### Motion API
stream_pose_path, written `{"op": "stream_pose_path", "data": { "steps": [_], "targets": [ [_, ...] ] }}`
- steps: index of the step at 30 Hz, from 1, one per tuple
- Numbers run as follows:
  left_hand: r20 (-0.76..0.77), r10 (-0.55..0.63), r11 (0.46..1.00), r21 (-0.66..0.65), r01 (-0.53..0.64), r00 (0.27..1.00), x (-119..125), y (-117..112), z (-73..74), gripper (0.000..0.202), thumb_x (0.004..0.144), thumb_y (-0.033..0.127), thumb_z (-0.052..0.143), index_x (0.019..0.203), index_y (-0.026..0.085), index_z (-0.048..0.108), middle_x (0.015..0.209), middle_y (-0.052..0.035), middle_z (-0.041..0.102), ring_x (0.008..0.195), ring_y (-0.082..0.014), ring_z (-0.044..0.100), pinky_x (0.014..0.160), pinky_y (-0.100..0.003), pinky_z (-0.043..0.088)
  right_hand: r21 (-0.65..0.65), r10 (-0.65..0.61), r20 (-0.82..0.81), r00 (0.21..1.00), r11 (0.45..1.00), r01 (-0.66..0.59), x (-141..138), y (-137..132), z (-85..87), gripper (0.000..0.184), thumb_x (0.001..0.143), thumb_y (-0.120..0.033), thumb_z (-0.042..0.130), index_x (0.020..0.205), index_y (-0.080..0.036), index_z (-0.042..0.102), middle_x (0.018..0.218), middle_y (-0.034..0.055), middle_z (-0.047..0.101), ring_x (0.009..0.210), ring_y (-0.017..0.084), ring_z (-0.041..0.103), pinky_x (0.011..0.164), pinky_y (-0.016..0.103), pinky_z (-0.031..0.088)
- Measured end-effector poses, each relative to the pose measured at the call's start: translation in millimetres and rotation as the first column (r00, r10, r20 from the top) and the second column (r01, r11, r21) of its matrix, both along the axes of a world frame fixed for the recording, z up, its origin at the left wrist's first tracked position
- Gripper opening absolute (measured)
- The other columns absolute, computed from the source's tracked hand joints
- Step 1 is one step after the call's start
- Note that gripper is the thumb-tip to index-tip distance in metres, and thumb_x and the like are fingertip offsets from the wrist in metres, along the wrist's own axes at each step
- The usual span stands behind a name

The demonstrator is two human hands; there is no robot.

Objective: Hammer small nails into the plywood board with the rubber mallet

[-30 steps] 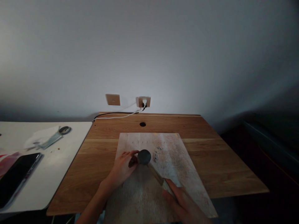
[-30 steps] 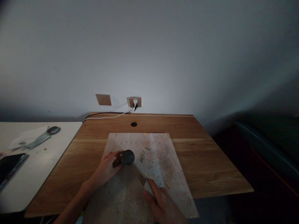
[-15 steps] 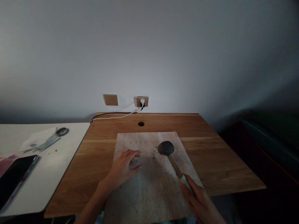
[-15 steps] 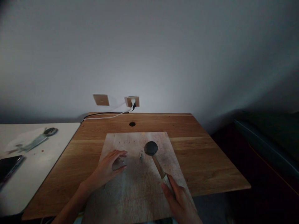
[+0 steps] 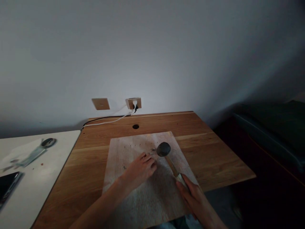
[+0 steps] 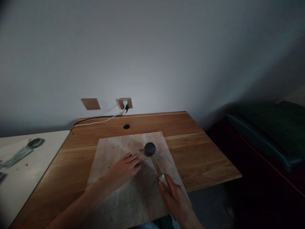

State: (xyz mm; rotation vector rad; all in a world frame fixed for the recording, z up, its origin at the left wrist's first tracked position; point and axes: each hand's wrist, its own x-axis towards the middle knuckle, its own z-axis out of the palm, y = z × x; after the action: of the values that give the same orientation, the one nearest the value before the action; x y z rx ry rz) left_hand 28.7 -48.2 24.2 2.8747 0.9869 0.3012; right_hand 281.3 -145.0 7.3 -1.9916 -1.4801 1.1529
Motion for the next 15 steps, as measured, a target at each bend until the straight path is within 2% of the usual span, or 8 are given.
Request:
{"op": "stream_pose_path", "data": {
  "steps": [4, 7, 9, 11, 15],
  "targets": [
    [0.074, -0.011, 0.999, -0.037, 0.014, 0.997, -4.1, 2.6, 0.0, 0.03, 0.099, 0.002, 0.048, 0.099, 0.022, 0.071, 0.105, -0.006, 0.072, 0.113, -0.0276, 0.066, 0.105, -0.044, 0.049, -0.048, 0.01, -0.105, 0.994, 0.999, -0.015, -2.9, 0.0, 3.7, 0.078, 0.095, -0.075, 0.045, 0.147, -0.018, 0.058, 0.064, -0.0004, 0.068, 0.047, 0.019, 0.06, 0.046, 0.027, 0.046],
    [0.124, 0.019, 0.997, -0.075, -0.01, 0.992, -18.2, 4.6, -0.1, 0.03, 0.102, 0.006, 0.047, 0.115, 0.022, 0.069, 0.108, -0.0056, 0.072, 0.108, -0.0256, 0.068, 0.101, -0.043, 0.053, -0.049, -0.009, -0.128, 0.992, 0.999, 0.002, -3.7, -0.1, 4.1, 0.077, 0.095, -0.074, 0.045, 0.147, -0.019, 0.057, 0.064, -0.0015, 0.066, 0.047, 0.018, 0.058, 0.044, 0.026, 0.043],
    [0.231, 0.113, 0.985, -0.153, -0.079, 0.966, -34.0, 5.7, -1.9, 0.028, 0.104, 0.014, 0.047, 0.119, 0.023, 0.069, 0.109, -0.0055, 0.071, 0.102, -0.0223, 0.069, 0.096, -0.038, 0.056, -0.053, -0.03, -0.127, 0.991, 0.998, 0.024, -3.6, -0.8, 2.7, 0.077, 0.095, -0.075, 0.044, 0.146, -0.02, 0.057, 0.066, -0.0012, 0.066, 0.049, 0.018, 0.059, 0.045, 0.026, 0.044],
    [0.344, 0.248, 0.953, -0.253, -0.165, 0.906, -53.3, 5.9, -5.2, 0.027, 0.104, 0.02, 0.047, 0.115, 0.024, 0.071, 0.108, -0.0052, 0.071, 0.097, -0.0194, 0.069, 0.09, -0.033, 0.058, -0.065, -0.04, -0.124, 0.992, 0.997, 0.032, -2.8, -1.5, 1.0, 0.078, 0.095, -0.077, 0.043, 0.146, -0.021, 0.057, 0.066, -0.0011, 0.066, 0.05, 0.018, 0.06, 0.046, 0.026, 0.045],
    [0.434, 0.423, 0.892, -0.352, -0.282, 0.795, -86.2, 1.8, -14.2, 0.027, 0.1, 0.025, 0.05, 0.103, 0.026, 0.077, 0.103, -0.0045, 0.069, 0.092, -0.0188, 0.069, 0.085, -0.032, 0.06, -0.056, -0.009, -0.114, 0.993, 0.998, 0.002, -0.1, -1.7, -0.4, 0.08, 0.095, -0.078, 0.041, 0.148, -0.02, 0.056, 0.063, -0.0014, 0.064, 0.05, 0.019, 0.06, 0.049, 0.027, 0.047]
  ]
}}
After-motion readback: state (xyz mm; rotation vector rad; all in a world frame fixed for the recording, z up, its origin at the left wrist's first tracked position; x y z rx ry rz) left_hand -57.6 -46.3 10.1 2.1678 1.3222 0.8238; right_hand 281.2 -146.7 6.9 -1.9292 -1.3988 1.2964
